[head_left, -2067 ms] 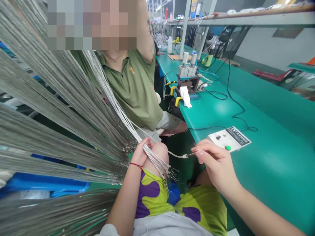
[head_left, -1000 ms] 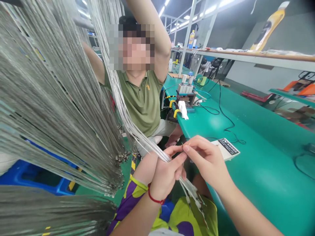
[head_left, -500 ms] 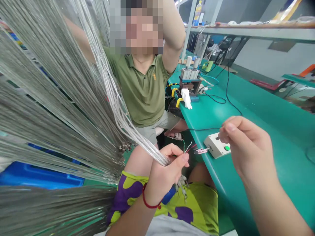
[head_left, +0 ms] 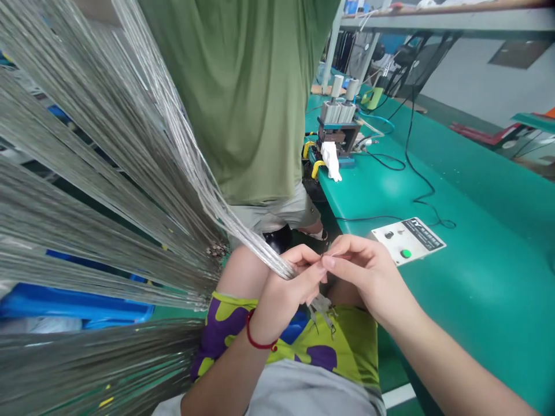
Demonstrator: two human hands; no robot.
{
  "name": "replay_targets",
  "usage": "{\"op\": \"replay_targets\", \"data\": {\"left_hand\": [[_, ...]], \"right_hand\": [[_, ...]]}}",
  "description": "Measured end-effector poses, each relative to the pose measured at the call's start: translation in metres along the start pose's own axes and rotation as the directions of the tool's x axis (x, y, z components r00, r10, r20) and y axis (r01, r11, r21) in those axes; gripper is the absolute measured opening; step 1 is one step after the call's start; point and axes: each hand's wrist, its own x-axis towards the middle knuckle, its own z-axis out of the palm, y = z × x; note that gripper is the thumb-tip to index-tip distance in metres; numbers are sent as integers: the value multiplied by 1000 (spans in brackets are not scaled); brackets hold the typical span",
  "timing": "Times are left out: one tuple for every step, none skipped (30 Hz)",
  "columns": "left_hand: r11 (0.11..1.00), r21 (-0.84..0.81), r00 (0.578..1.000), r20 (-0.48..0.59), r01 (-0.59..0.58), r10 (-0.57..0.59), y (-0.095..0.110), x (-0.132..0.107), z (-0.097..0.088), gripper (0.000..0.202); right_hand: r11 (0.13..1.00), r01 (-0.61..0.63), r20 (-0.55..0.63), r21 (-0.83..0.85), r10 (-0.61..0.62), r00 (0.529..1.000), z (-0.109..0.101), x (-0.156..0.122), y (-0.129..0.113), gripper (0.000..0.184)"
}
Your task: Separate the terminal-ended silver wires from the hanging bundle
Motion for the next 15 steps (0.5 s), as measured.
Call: {"op": "replay_targets", "data": {"left_hand": [[1000, -16, 1000, 1, 2, -2, 0, 0, 0, 26], [999, -33, 1000, -3, 3, -3, 0, -1, 0, 25], [999, -52, 1000, -10, 1, -2, -1, -1, 1, 25], [998, -71, 1000, -21, -3, 1, -1, -1, 2, 25], [996, -88, 999, -34, -8, 5, -1, -2, 4, 24], [995, -103, 999, -48, -16, 11, -2, -2, 6, 23], [993, -119, 998, -63, -22, 15, -2, -3, 8, 23], [991, -134, 997, -79, -29, 19, -2, -3, 10, 22], [989, -147, 995, -95, -35, 21, -2, -4, 11, 22], [987, -156, 994, -111, -42, 24, -2, -4, 12, 22], [986, -162, 992, -126, -48, 28, -2, -5, 13, 23], [985, -162, 990, -139, -54, 31, -2, -6, 13, 22], [985, -160, 988, -151, -59, 35, -2, -6, 13, 20], [986, -157, 986, -164, -62, 36, -2, -7, 13, 17], [986, -155, 983, -178, -64, 36, -2, -8, 13, 16]], "right_hand": [[1000, 14, 4, -22, -13, 1000, -1, 0, 0, 23], [998, 33, 6, -50, -33, 999, -3, 0, 1, 22], [995, 56, 4, -77, -56, 998, -4, 0, 1, 21], [992, 78, 2, -100, -78, 997, -5, -1, 0, 21], [989, 95, -3, -117, -96, 995, -5, -1, -1, 20], [986, 105, -8, -132, -107, 994, -6, -1, -2, 19], [983, 111, -14, -147, -115, 993, -6, -1, -2, 17], [980, 115, -17, -161, -119, 993, -7, -1, -3, 16], [978, 118, -19, -174, -124, 992, -7, -1, -4, 14], [975, 120, -17, -187, -125, 992, -7, -1, -4, 12], [972, 121, -17, -201, -127, 992, -6, 0, -4, 10], [969, 118, -21, -216, -126, 992, -6, 0, -3, 8], [966, 113, -32, -233, -124, 992, -5, 1, -2, 6], [963, 106, -46, -249, -122, 992, -3, 1, -1, 6], [959, 101, -62, -266, -121, 991, -2, 1, 1, 7]]}}
